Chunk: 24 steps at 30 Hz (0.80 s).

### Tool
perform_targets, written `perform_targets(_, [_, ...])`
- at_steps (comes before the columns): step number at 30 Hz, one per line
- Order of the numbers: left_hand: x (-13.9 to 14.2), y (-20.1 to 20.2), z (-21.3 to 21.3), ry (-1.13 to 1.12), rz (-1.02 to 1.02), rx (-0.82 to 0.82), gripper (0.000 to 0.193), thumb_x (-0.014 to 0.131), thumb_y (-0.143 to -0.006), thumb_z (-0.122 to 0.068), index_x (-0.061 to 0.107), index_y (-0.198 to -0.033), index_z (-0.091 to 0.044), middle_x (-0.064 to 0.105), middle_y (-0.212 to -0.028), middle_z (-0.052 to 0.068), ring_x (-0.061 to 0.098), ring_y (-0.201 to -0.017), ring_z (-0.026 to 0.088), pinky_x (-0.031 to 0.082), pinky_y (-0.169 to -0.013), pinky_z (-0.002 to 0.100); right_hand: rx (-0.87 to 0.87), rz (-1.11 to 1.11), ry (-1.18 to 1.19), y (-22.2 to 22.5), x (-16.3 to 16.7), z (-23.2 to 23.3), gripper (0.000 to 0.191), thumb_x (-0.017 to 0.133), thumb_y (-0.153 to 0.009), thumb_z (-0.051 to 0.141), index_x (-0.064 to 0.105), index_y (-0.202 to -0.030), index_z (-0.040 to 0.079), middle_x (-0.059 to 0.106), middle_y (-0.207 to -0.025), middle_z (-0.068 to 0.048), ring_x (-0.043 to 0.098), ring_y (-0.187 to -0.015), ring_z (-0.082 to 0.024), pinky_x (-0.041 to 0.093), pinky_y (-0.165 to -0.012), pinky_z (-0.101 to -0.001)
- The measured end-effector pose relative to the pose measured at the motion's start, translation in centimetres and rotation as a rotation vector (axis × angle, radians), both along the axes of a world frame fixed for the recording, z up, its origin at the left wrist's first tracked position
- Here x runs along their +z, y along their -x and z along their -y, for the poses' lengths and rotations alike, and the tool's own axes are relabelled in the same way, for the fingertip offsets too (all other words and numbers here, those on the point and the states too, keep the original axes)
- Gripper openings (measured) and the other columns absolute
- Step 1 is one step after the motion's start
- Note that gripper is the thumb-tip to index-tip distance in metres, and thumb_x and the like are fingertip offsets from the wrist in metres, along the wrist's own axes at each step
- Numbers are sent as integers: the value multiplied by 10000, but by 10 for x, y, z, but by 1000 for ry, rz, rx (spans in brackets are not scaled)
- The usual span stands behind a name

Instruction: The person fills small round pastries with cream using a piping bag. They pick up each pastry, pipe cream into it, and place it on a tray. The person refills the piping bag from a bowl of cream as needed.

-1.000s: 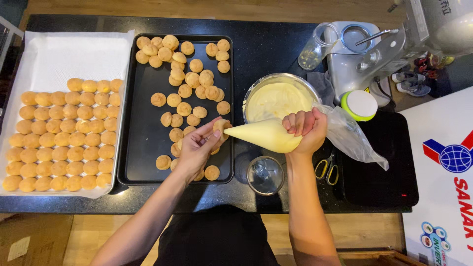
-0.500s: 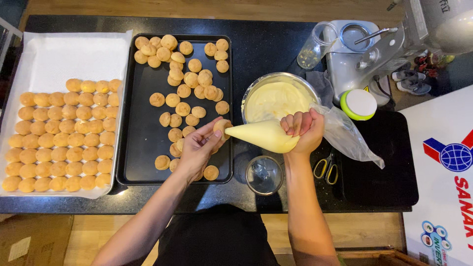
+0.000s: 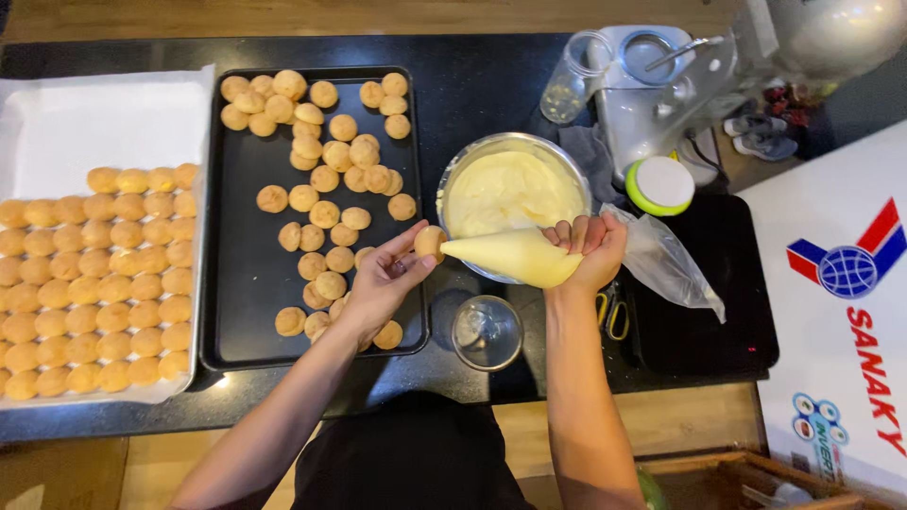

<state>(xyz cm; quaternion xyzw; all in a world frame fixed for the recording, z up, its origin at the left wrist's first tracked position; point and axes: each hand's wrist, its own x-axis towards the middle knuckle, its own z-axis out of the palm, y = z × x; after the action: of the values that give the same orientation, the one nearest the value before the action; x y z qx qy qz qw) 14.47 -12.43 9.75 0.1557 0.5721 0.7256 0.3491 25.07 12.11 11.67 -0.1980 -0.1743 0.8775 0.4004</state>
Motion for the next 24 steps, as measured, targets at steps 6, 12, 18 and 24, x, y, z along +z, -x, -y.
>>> perform_targets(6, [-25,-9,-31,-19,-98,-69,569,735,-940,-71,534,-1464,19,705,-1205,53,651,-1006,66,523,-907,204,-151,59,75,-29,-24,-26,416,497,-902,282,270,-574,164,289,-500,-17,326,-476,-200,432,-544,-415])
perform_targets(12, [-41,-17,-60,73,15,-102,474,702,-966,-160,605,-1396,15,713,-1151,90,697,-951,130,595,-866,262,-360,49,147,-64,-68,-48,395,507,-947,256,278,-636,175,315,-568,-7,352,-530,-195,386,-555,-359])
perform_targets(18, [-45,-31,-82,15,274,-64,390,676,-975,-207,643,-1291,19,733,-1147,106,735,-1010,194,619,-902,321,-503,-21,263,-99,-81,-41,406,491,-956,232,266,-623,169,329,-587,-14,388,-580,-211,400,-600,-373])
perform_targets(24, [-39,-46,-92,24,355,-80,347,648,-1000,-212,641,-1268,8,734,-1144,126,729,-1055,248,589,-930,337,-532,-87,286,-104,-85,-20,437,480,-949,276,260,-586,172,327,-549,-21,375,-546,-226,417,-593,-423])
